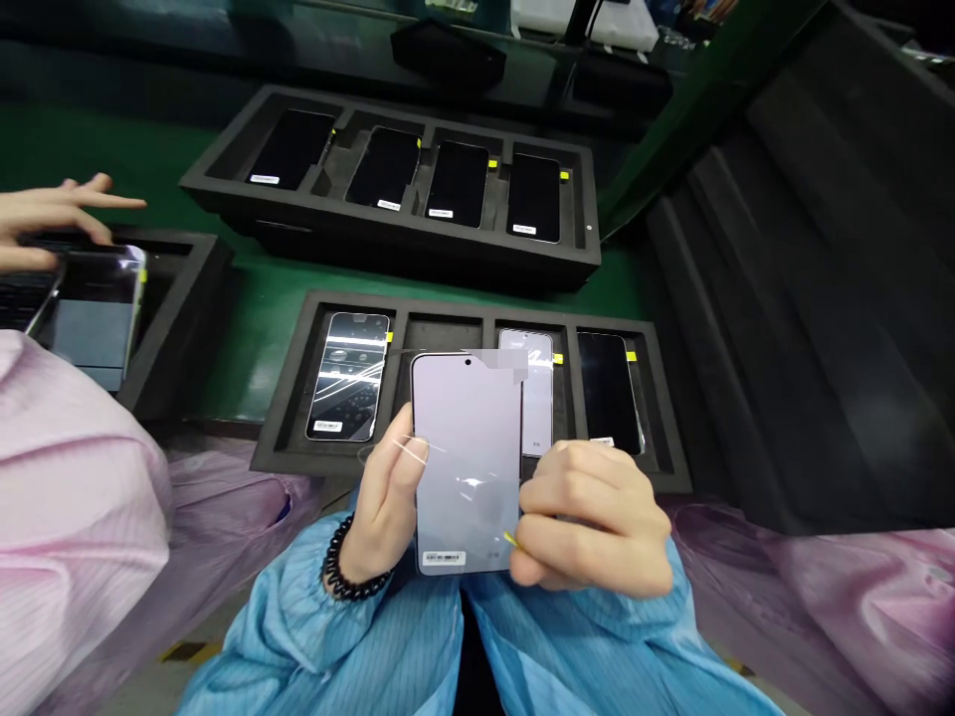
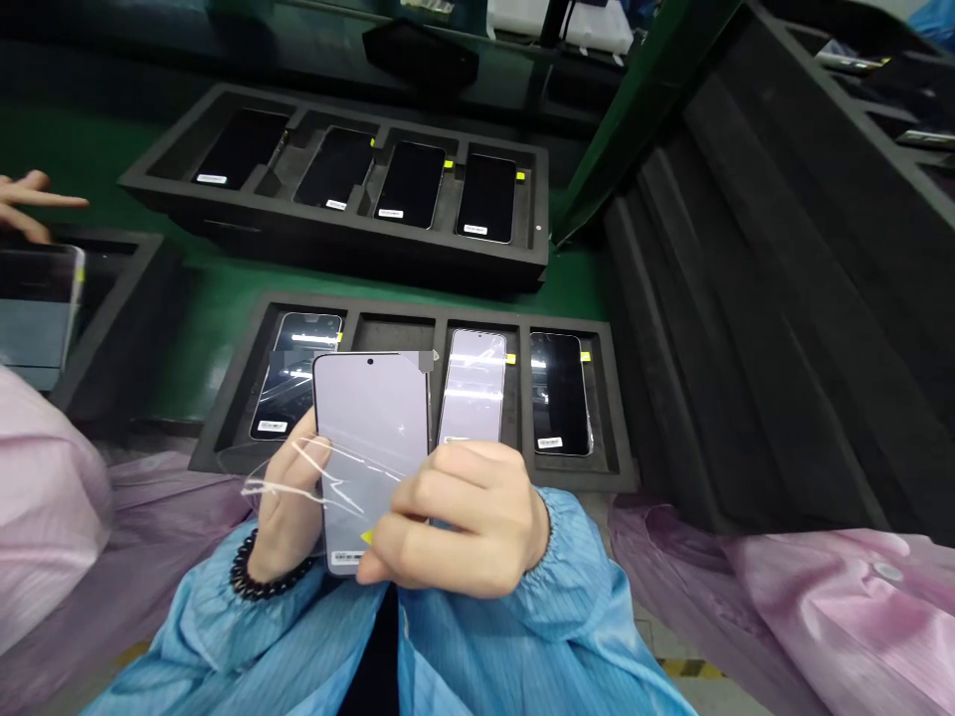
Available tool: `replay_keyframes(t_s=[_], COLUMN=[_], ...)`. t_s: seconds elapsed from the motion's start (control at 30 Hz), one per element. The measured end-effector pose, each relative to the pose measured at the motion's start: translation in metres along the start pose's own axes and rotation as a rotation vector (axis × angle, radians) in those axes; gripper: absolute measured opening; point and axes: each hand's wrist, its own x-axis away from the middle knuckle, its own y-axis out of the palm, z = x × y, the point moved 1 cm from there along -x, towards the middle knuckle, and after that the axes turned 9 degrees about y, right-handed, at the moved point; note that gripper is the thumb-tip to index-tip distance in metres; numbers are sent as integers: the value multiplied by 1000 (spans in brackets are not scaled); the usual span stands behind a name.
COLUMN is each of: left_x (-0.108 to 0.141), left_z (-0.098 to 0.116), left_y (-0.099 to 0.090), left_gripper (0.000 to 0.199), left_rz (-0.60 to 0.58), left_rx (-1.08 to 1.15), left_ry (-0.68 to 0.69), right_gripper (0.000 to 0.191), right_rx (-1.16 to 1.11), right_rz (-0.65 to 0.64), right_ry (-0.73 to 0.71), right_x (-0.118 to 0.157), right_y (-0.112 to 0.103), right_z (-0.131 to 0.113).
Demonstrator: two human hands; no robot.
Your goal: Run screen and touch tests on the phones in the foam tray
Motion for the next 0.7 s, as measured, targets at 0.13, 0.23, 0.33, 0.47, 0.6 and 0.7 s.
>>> replay_keyframes(t_s=[0.13, 0.23, 0.33, 0.47, 0.6, 0.7], left_x=[-10, -36, -69, -96, -98, -85], left_z=[2, 1, -5, -19, -22, -15], left_y=[-7, -24, -37, -29, -16, -29], left_gripper=[47, 43, 38, 35, 42, 42], left_rz=[1, -22, -144, -290, -392, -215], left_rx=[-100, -314, -503, -555, -603, -749], left_ry=[24, 54, 38, 22, 46, 154], right_gripper=[27, 20, 15, 14, 14, 16], right_rx=[-24, -50, -73, -29, 53, 109], right_rz=[10, 10, 5, -35, -67, -82], right_ry=[85, 157, 215, 319, 438, 517], right_x=[-4, -1, 10, 28, 43, 53], right_y=[-5, -15, -26, -36, -45, -50], right_z=[1, 7, 14, 20, 23, 25])
